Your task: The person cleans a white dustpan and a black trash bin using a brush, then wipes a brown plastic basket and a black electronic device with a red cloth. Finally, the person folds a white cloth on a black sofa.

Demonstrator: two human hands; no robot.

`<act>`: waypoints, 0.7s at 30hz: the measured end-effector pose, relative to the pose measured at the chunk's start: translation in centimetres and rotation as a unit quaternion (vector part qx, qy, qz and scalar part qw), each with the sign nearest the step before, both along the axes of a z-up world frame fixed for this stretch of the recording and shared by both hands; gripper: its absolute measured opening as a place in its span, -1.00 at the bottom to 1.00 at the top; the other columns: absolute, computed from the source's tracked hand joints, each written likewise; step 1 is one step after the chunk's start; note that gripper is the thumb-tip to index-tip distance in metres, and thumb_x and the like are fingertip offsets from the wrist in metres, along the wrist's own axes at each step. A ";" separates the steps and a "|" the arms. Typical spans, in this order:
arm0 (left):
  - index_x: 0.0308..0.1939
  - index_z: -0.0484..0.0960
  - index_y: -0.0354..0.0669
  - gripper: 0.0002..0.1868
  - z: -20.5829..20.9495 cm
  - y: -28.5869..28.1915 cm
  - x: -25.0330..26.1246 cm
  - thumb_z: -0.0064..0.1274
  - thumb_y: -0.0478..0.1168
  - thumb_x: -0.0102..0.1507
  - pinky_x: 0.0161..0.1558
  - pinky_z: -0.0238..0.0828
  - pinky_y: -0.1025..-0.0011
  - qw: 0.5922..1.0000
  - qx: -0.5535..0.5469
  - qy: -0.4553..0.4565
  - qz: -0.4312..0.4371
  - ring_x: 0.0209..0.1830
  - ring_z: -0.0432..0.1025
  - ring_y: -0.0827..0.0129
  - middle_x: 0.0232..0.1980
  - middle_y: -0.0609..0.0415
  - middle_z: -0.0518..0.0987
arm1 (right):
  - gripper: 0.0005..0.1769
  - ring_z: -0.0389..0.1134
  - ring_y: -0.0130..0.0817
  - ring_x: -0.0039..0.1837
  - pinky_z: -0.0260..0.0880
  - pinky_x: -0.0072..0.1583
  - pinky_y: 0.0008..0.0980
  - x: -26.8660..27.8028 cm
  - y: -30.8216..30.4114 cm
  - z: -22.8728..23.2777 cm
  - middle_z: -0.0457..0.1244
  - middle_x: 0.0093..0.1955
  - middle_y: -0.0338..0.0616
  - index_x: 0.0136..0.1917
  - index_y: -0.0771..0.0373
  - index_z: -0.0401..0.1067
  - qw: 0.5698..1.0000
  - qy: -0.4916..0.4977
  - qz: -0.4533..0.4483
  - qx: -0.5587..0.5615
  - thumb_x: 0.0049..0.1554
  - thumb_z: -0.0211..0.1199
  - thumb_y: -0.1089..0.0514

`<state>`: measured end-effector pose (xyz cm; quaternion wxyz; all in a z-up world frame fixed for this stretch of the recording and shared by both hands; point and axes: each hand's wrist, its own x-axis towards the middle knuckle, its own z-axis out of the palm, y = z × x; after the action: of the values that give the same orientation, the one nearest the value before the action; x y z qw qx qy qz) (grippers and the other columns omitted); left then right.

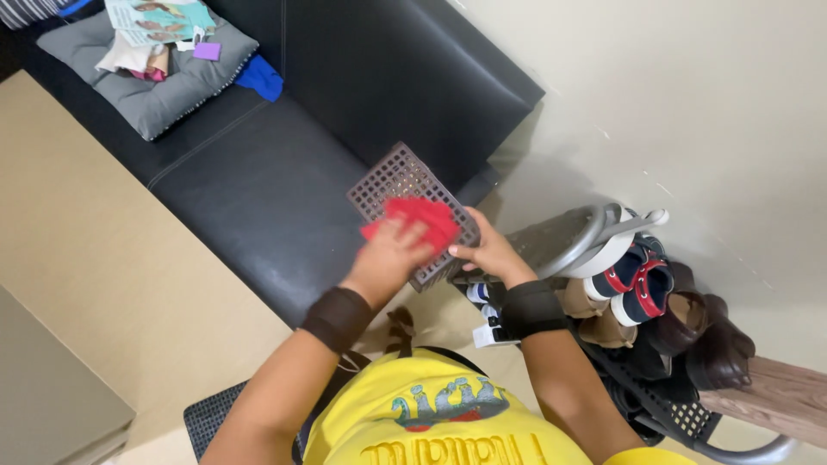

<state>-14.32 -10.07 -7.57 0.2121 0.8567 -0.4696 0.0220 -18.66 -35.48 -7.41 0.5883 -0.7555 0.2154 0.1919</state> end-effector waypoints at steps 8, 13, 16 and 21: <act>0.29 0.50 0.10 -0.48 2.1 -1.8 1.8 0.03 -0.20 0.22 0.46 0.00 -0.19 0.993 0.117 -0.005 0.008 0.54 0.14 -0.09 0.50 -0.07 0.31 | 0.03 0.40 -0.29 0.15 0.57 -0.03 -0.29 -1.8 -2.9 -3.2 0.30 0.22 -0.13 0.57 0.06 0.01 0.996 -0.032 0.031 0.075 -0.06 0.46 0.30; 0.32 0.48 0.09 -0.45 2.0 0.0 4.9 0.04 -0.21 0.20 0.34 0.13 -0.20 0.978 0.108 0.028 0.178 0.49 0.14 -0.14 0.52 -0.09 0.26 | 0.02 0.39 -0.28 0.19 0.57 -0.02 -0.27 -3.0 -2.0 -1.4 0.29 0.25 -0.15 0.57 0.01 0.03 0.998 -0.007 0.014 0.053 -0.04 0.47 0.25; 0.33 0.43 -0.11 -0.42 3.9 0.5 5.2 0.08 -0.03 0.25 0.08 0.40 -0.09 0.957 0.039 0.144 0.249 0.29 0.30 -0.26 0.51 -0.29 0.24 | 0.06 0.40 -0.28 0.20 0.57 -0.05 -0.24 -3.1 -2.1 -1.0 0.30 0.29 -0.15 0.58 -0.07 -0.03 0.999 0.012 0.005 0.035 -0.06 0.45 0.22; 0.20 0.48 -0.20 -0.12 3.5 1.9 5.2 0.19 0.41 0.09 -0.06 0.52 0.02 0.925 0.052 0.203 0.318 -0.03 0.55 -0.13 0.14 -0.32 0.54 | 0.05 0.40 -0.15 0.21 0.53 -0.11 -0.26 -3.1 -2.8 -0.1 0.31 0.31 -0.08 0.59 -0.08 0.00 0.999 0.031 0.036 0.024 -0.05 0.44 0.23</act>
<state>-9.15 -8.15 -4.08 0.2401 0.9569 -0.1199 -0.1106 -21.80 -38.28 -7.55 0.5919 -0.7422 0.2011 0.2416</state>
